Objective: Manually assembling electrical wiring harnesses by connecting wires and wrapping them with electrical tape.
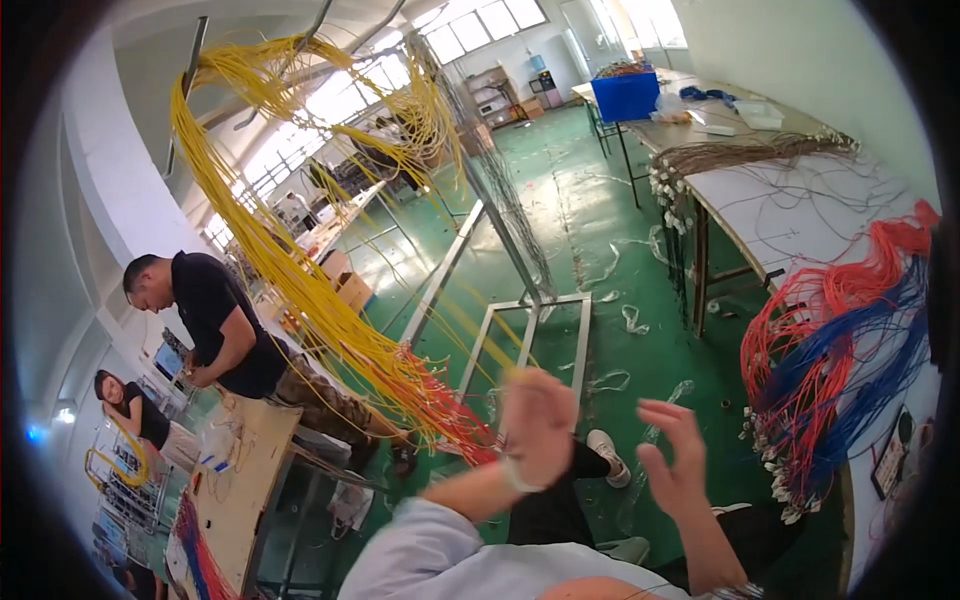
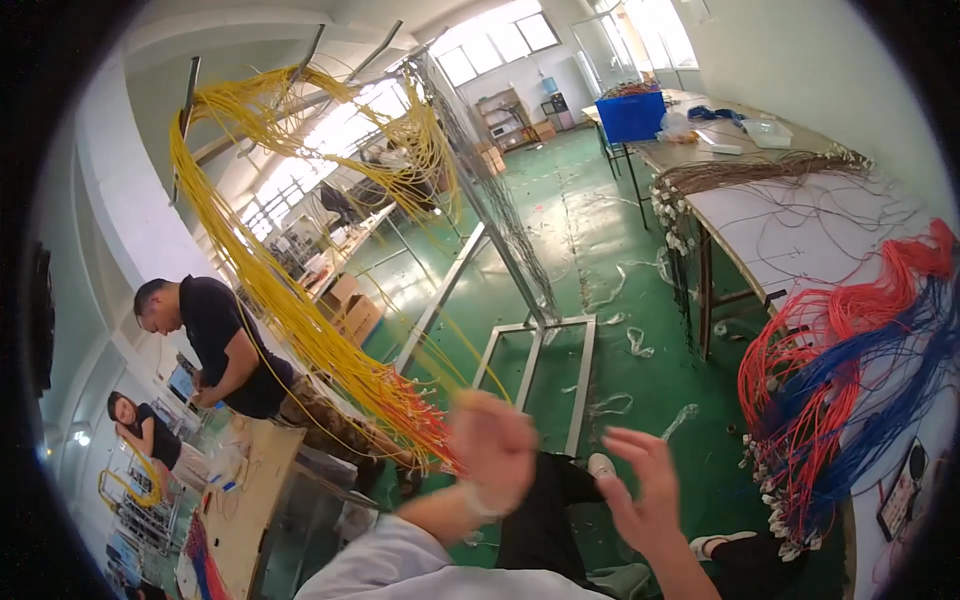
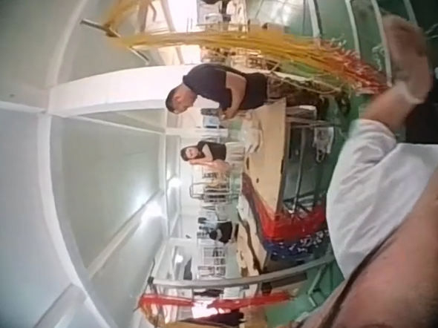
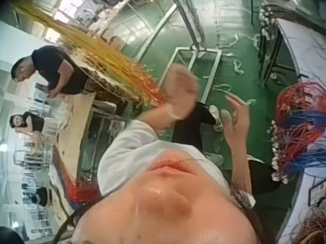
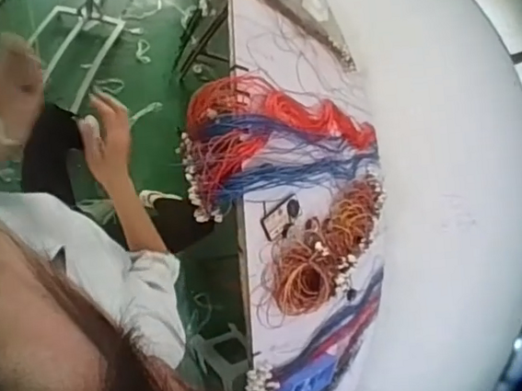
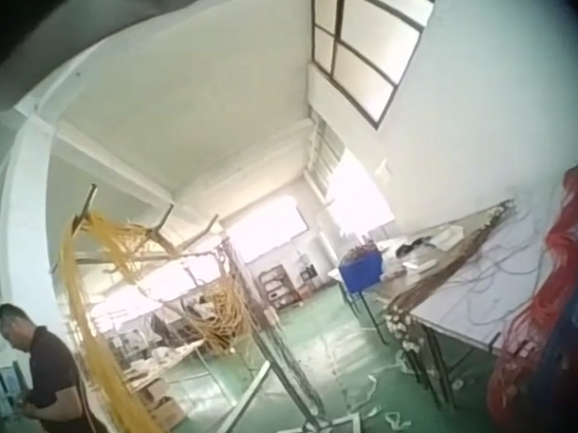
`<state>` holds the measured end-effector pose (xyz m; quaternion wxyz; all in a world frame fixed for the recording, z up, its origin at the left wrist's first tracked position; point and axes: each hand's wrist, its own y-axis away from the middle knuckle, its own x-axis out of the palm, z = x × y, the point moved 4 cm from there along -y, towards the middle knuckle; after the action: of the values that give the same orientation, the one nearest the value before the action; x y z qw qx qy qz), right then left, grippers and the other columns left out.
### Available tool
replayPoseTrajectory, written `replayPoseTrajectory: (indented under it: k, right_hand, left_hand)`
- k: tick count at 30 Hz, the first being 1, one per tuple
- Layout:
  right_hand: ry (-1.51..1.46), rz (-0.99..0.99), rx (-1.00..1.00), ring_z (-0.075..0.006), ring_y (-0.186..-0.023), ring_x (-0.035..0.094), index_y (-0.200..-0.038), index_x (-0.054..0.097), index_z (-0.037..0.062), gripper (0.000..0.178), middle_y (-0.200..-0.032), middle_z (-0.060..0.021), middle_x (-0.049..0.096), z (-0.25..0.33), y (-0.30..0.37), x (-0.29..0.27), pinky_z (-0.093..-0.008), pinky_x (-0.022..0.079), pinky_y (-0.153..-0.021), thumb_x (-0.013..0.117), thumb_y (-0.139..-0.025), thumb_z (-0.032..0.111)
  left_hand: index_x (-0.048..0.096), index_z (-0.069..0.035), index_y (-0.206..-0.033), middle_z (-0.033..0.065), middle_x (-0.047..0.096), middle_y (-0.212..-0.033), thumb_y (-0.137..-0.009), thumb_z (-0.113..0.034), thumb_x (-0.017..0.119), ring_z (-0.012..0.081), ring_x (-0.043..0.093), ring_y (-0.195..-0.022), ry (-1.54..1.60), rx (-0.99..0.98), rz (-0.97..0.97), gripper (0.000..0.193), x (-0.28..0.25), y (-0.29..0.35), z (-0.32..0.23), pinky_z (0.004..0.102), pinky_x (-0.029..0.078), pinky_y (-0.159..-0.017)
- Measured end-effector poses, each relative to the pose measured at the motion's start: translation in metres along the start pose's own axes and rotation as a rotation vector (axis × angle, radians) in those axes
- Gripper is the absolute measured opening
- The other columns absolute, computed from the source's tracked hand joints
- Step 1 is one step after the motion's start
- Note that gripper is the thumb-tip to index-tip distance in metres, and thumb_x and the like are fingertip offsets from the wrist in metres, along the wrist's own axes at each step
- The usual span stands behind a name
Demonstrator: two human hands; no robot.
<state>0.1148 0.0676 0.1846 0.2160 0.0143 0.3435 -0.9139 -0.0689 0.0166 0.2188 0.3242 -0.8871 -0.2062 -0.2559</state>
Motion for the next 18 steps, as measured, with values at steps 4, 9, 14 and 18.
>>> replayPoseTrajectory:
  k: [4,9,14,18]
  right_hand:
    - [-0.307,0.226,0.215,-0.0302,-0.128,0.043,-0.134,0.040,-0.0036,0.056,-0.127,-0.0205,0.053,-0.048,-0.030,0.056,-0.0388,0.031,-0.107,0.055,-0.091,0.028]
    - [-0.779,0.361,0.452,-0.0035,-0.051,0.045,-0.113,0.058,-0.0027,0.029,-0.066,0.0022,0.050,-0.002,-0.057,0.070,-0.0187,0.036,-0.046,0.050,-0.097,0.020]
    - [-0.408,-0.140,0.519,-0.0016,-0.042,0.031,-0.080,0.063,0.0011,0.023,-0.049,0.0057,0.040,-0.101,-0.027,0.025,-0.0208,0.018,-0.039,0.056,-0.093,0.018]
    - [-0.051,-0.140,0.575,-0.0074,-0.053,0.048,-0.071,0.068,0.0010,0.022,-0.058,0.0003,0.058,-0.261,0.119,0.023,-0.0269,0.038,-0.050,0.061,-0.084,0.017]
  left_hand:
    - [0.056,-0.003,-0.102,0.0121,0.060,-0.079,-0.090,-0.004,0.050,0.0220,0.060,-0.075,-0.743,-0.014,0.218,0.013,-0.055,0.086,0.147,0.0347,0.047,-0.067]
    - [0.057,-0.001,-0.099,0.0179,0.059,-0.090,-0.087,-0.005,0.051,0.0374,0.057,-0.087,-1.009,-0.192,0.857,0.013,-0.110,0.131,0.201,0.0431,0.047,-0.077]
    - [0.058,-0.002,-0.104,0.0136,0.056,-0.091,-0.086,-0.005,0.055,0.0330,0.053,-0.090,-1.069,-0.187,0.970,0.019,-0.129,0.146,0.181,0.0397,0.045,-0.083]
    - [0.060,-0.003,-0.096,0.0126,0.057,-0.087,-0.079,0.005,0.057,0.0304,0.056,-0.083,-1.080,-0.116,0.677,0.018,-0.136,0.126,0.161,0.0372,0.047,-0.077]
